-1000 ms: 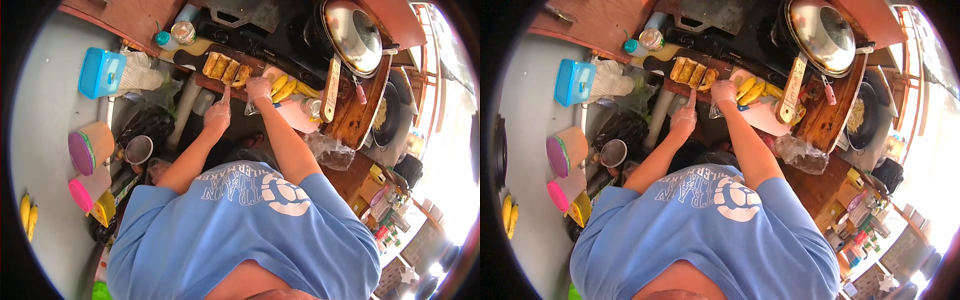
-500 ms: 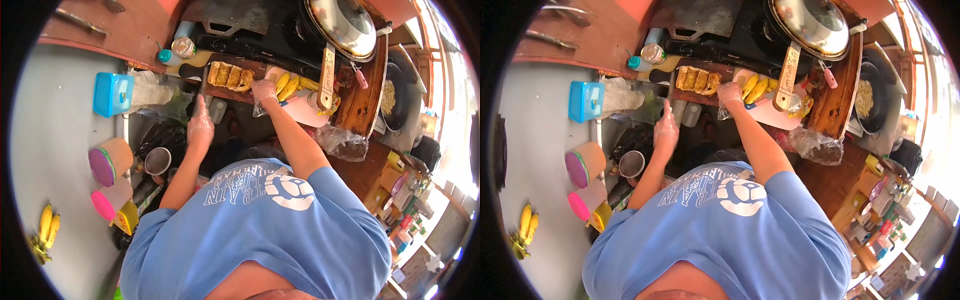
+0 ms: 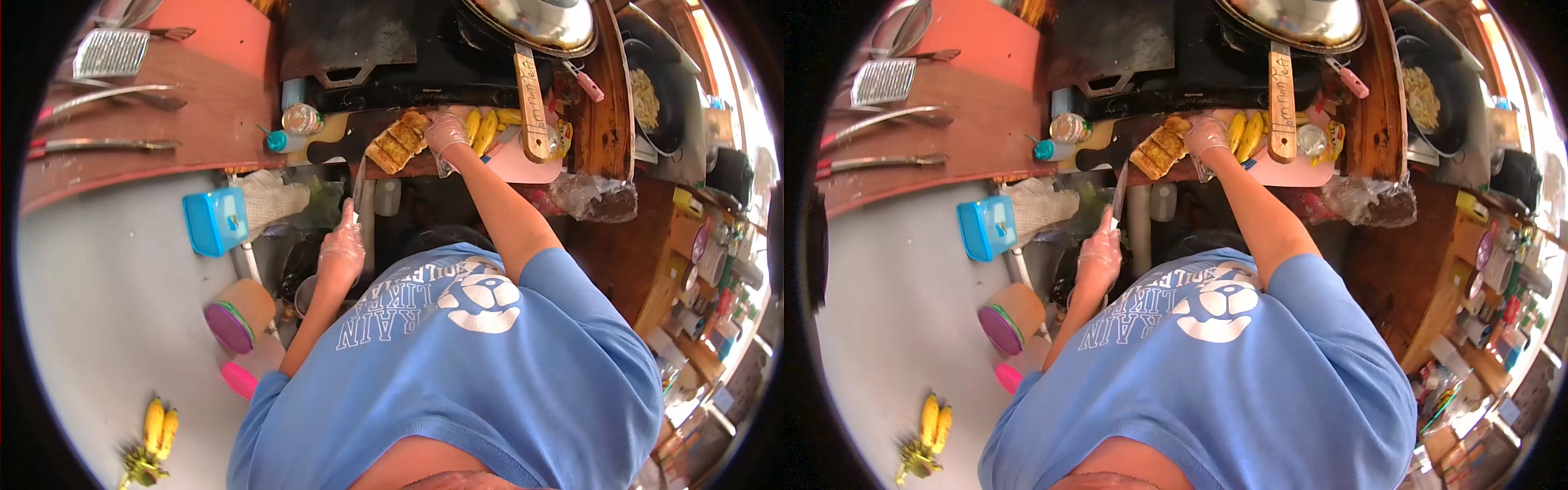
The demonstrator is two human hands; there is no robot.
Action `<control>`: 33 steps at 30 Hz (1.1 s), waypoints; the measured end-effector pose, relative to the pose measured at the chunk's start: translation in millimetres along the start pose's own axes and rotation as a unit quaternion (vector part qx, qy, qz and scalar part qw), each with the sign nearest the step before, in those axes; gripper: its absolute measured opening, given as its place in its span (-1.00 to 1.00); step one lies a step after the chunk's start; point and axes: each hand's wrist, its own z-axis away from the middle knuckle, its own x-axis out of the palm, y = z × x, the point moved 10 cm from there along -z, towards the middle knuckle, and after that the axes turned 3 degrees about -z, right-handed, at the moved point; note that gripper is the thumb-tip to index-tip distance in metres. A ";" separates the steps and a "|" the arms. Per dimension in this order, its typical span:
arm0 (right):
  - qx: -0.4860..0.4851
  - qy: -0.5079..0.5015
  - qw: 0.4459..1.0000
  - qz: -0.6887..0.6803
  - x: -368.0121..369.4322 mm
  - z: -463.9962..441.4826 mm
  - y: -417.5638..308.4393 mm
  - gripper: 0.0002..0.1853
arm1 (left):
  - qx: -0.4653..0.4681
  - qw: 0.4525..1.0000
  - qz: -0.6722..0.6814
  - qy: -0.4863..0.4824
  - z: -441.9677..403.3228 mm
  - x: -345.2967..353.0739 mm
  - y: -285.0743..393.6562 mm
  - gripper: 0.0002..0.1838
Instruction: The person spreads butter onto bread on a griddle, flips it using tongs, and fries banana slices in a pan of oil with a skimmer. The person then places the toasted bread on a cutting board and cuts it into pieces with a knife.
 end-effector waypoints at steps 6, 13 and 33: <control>0.009 0.019 0.998 -0.059 -16.8 42.7 -21.8 -0.03 | 0.252 0.964 -0.021 0.080 -103.4 -5.1 36.3 -0.41; -0.005 0.002 1.000 -0.010 4.4 61.2 -42.9 0.39 | 0.254 0.954 -0.158 0.012 -139.7 0.2 64.2 -0.37; 0.044 0.029 0.992 0.112 28.1 64.6 -56.7 0.41 | 0.254 0.951 -0.174 0.005 -135.1 -11.9 70.6 -0.53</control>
